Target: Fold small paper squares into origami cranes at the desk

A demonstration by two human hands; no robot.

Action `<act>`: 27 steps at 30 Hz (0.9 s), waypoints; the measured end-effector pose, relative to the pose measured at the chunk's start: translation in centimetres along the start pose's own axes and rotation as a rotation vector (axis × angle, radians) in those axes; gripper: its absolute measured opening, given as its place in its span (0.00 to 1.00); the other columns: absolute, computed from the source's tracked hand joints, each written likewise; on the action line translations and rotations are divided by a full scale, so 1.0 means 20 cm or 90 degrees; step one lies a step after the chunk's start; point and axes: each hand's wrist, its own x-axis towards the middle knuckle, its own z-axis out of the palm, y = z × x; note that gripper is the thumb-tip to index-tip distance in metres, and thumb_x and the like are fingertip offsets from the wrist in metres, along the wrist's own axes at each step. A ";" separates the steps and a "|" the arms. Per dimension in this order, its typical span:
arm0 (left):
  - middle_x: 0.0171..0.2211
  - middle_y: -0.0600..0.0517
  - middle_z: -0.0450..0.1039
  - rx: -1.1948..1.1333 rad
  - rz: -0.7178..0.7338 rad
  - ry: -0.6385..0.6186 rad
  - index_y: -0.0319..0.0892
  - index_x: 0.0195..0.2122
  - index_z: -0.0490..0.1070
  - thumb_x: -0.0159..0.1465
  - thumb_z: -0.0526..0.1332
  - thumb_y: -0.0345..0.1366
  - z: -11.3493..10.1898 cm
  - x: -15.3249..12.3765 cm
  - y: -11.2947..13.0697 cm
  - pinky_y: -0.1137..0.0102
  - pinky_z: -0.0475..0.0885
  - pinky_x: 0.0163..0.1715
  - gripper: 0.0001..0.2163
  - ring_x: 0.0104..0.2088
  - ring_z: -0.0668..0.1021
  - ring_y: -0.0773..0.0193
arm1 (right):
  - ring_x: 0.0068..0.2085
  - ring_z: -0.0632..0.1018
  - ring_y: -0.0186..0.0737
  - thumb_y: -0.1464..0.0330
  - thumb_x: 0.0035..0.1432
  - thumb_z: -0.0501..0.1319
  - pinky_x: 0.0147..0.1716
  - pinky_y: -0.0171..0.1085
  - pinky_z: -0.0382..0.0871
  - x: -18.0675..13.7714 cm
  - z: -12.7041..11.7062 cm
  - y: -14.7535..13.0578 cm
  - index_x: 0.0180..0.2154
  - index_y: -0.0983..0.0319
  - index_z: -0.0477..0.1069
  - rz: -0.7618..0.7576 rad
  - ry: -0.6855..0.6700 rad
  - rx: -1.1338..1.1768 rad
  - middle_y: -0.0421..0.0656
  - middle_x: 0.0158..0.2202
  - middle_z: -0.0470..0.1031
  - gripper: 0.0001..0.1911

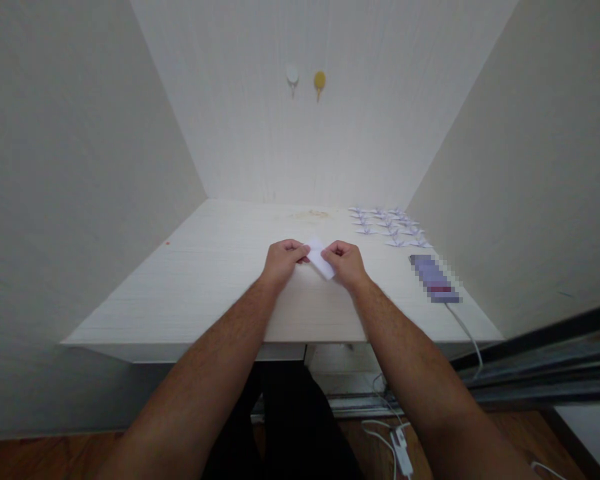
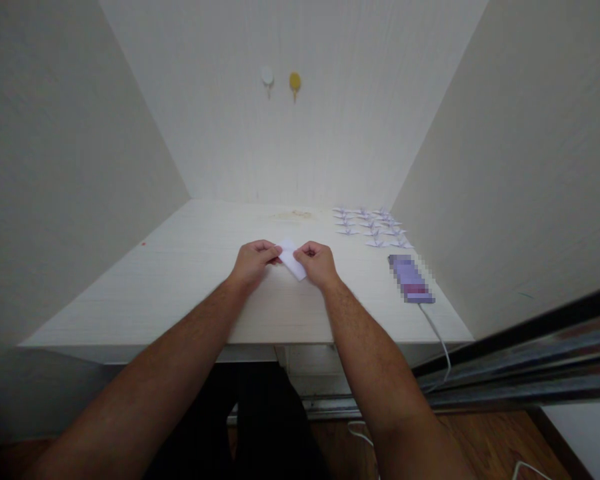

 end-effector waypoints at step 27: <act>0.19 0.52 0.73 0.106 0.001 -0.109 0.38 0.22 0.74 0.50 0.67 0.41 0.00 -0.01 0.00 0.72 0.62 0.25 0.11 0.20 0.70 0.69 | 0.20 0.64 0.30 0.62 0.44 0.65 0.21 0.32 0.57 0.00 0.01 -0.01 0.22 0.62 0.69 -0.006 0.003 0.056 0.35 0.18 0.66 0.11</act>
